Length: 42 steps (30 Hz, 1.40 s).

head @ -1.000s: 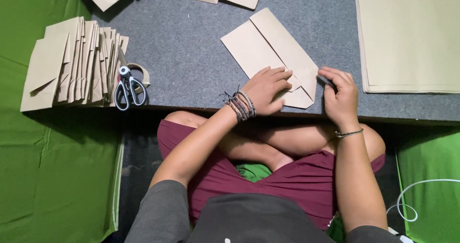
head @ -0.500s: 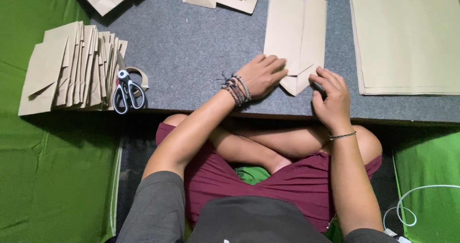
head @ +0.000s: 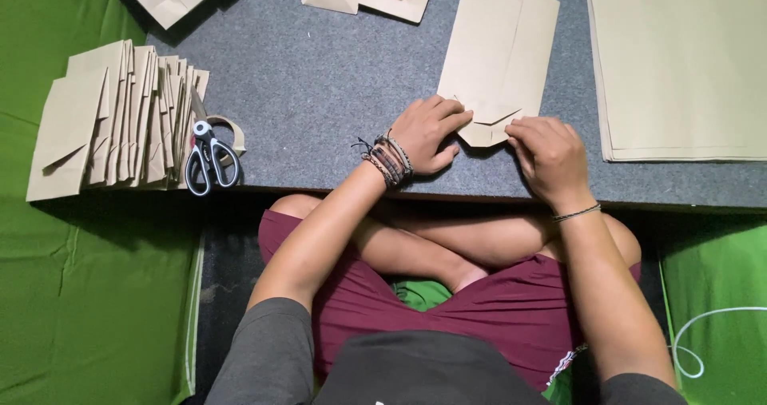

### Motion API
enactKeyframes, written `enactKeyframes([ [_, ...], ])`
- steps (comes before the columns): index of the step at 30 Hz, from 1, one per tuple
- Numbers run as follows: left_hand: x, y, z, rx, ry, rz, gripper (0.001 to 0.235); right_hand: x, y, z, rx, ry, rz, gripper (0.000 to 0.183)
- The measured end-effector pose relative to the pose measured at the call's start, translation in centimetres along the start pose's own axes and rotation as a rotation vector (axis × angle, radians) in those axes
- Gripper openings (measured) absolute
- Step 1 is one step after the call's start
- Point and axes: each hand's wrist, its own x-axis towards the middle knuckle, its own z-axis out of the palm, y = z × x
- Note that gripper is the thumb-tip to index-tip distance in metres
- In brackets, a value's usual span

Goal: Folding and pressing the bottom flaps of paper bags to complete the assembly process.

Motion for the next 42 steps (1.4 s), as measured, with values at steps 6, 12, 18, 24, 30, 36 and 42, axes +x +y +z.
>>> enactKeyframes([
  [6,0.8,-0.2,1.5,0.082,0.100,0.022,0.031,0.6,-0.7,-0.8,0.021,-0.049,-0.016,0.028],
  [12,0.3,0.4,2.0,0.159,0.194,-0.004,0.027,1.4,-1.6,-1.8,0.077,-0.120,0.000,0.041],
  [18,0.2,1.0,2.1,0.138,0.250,-0.100,0.021,0.6,0.3,0.1,0.168,-0.131,0.138,0.010],
  [24,1.2,-0.3,4.3,0.011,0.252,-0.234,0.023,1.1,-0.4,0.8,0.171,-0.084,0.251,0.017],
  [30,1.6,1.0,3.2,0.060,0.298,-0.275,0.023,1.3,-0.4,2.2,0.066,-0.062,0.286,0.025],
  [36,1.6,-0.5,4.5,0.044,0.276,-0.243,0.031,1.0,0.1,2.6,0.011,-0.055,0.291,0.030],
  [42,1.7,-0.8,4.8,-0.047,0.301,-0.322,0.033,1.1,-0.5,2.4,-0.015,-0.027,0.344,0.036],
])
